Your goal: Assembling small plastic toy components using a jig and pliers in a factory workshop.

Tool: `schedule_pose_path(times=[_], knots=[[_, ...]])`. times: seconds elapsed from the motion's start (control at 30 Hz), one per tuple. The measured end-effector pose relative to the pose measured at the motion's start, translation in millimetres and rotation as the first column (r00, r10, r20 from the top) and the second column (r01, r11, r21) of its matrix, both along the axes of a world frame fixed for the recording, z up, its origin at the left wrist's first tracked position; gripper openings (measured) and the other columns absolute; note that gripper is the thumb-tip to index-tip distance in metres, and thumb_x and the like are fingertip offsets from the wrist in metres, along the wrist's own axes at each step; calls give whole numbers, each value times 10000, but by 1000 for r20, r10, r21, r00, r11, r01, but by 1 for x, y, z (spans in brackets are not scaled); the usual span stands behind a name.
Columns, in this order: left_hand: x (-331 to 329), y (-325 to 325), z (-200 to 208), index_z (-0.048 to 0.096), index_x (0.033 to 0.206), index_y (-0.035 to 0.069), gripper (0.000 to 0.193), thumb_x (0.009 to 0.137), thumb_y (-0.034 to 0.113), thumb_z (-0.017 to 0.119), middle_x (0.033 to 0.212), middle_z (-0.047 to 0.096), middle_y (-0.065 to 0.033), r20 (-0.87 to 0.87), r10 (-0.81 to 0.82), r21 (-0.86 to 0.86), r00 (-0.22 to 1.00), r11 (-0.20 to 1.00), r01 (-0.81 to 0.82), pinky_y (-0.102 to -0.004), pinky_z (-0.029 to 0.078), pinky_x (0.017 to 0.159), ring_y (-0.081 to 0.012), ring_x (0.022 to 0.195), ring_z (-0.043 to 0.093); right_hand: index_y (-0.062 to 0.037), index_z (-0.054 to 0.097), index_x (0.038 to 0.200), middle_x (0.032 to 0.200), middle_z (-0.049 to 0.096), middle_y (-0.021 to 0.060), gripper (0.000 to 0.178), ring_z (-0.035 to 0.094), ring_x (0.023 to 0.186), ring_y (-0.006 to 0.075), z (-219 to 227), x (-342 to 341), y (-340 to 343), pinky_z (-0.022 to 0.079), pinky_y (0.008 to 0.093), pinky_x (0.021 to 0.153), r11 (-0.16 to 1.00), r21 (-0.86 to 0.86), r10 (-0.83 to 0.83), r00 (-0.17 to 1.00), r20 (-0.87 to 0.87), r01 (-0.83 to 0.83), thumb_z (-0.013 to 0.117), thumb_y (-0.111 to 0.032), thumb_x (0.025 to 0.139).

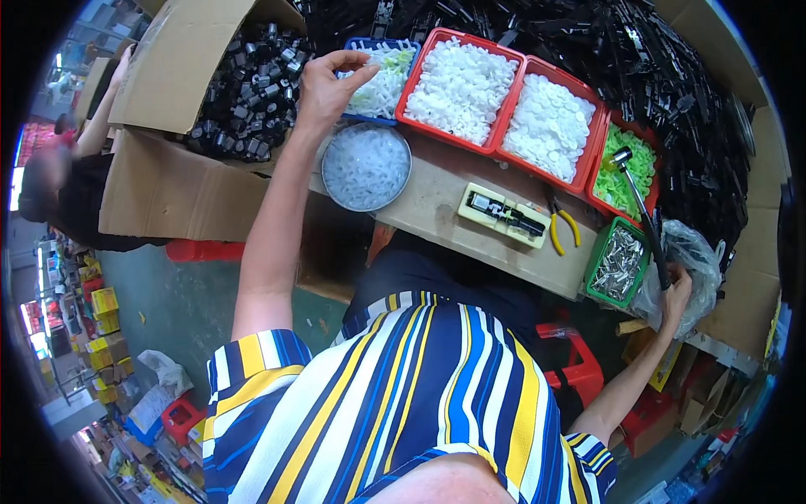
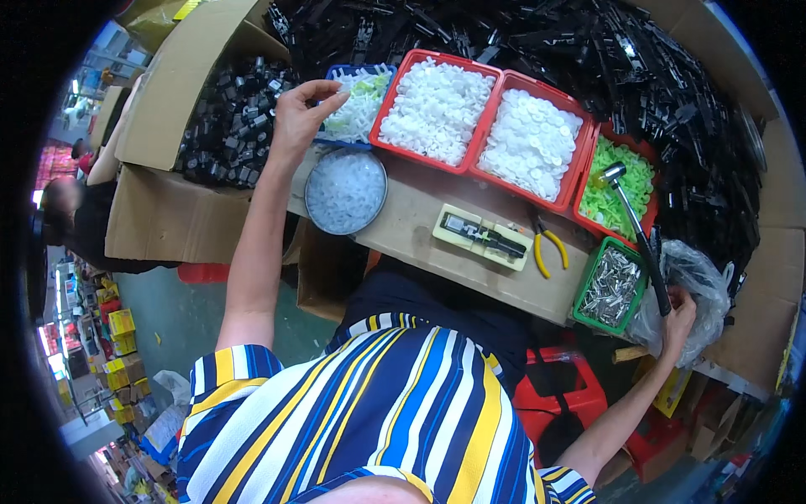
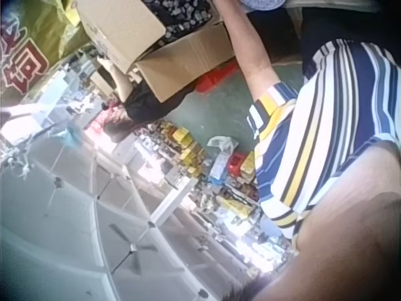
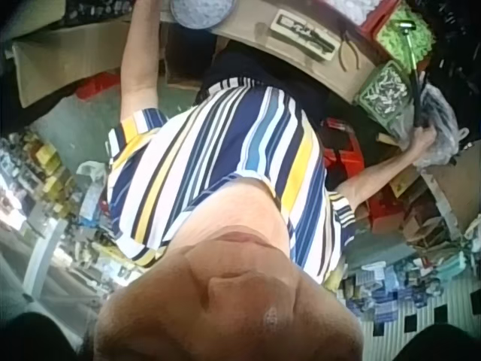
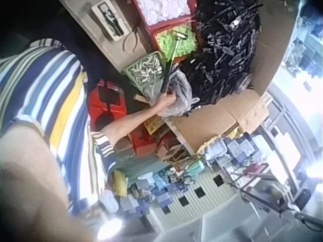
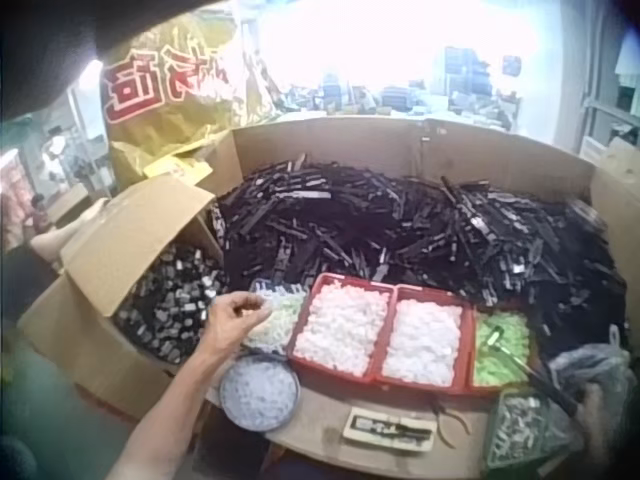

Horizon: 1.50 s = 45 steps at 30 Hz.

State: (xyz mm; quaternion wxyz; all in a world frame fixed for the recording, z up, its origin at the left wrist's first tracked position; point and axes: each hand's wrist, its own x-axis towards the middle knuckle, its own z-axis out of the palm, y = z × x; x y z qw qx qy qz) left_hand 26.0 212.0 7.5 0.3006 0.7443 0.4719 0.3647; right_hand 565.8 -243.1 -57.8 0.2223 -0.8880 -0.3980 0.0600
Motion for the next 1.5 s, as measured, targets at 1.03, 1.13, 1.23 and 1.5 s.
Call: schedule_pose_path(times=[1.03, 1.13, 1.23, 1.5], knots=[[4, -125, 32, 734, 915, 3, 183, 775, 114, 774, 931, 696, -111, -248, -359, 111, 900, 912, 395, -365, 472, 865, -256, 982, 593, 12, 657, 1056, 1014, 685, 96, 153, 661, 890, 143, 96, -199, 87, 542, 272, 823, 726, 687, 358, 833, -421, 35, 631, 30, 907], [26, -143, 33, 741, 919, 7, 184, 777, 117, 781, 909, 705, -101, -117, -406, 52, 906, 909, 414, -356, 474, 851, -233, 955, 596, 19, 641, 1039, 1019, 693, 114, 147, 672, 918, 155, 82, -245, 131, 537, 281, 839, 664, 746, 554, 642, -530, 42, 630, 55, 896], [43, -155, 32, 742, 909, 5, 176, 776, 112, 785, 909, 703, -98, -28, -435, 67, 900, 897, 436, -354, 470, 847, -227, 959, 591, 16, 640, 1049, 1037, 699, 122, 159, 686, 932, 155, 67, -274, 151, 547, 261, 846, 630, 765, 614, 518, -595, 131, 654, 55, 895], [57, -164, 19, 746, 942, 31, 184, 797, 135, 793, 936, 694, -85, 54, -508, 36, 860, 861, 507, -353, 467, 868, -209, 966, 598, 9, 648, 1031, 1035, 707, 129, 161, 686, 950, 153, 59, -288, 155, 556, 259, 856, 654, 742, 597, 500, -627, 150, 693, 37, 879]])
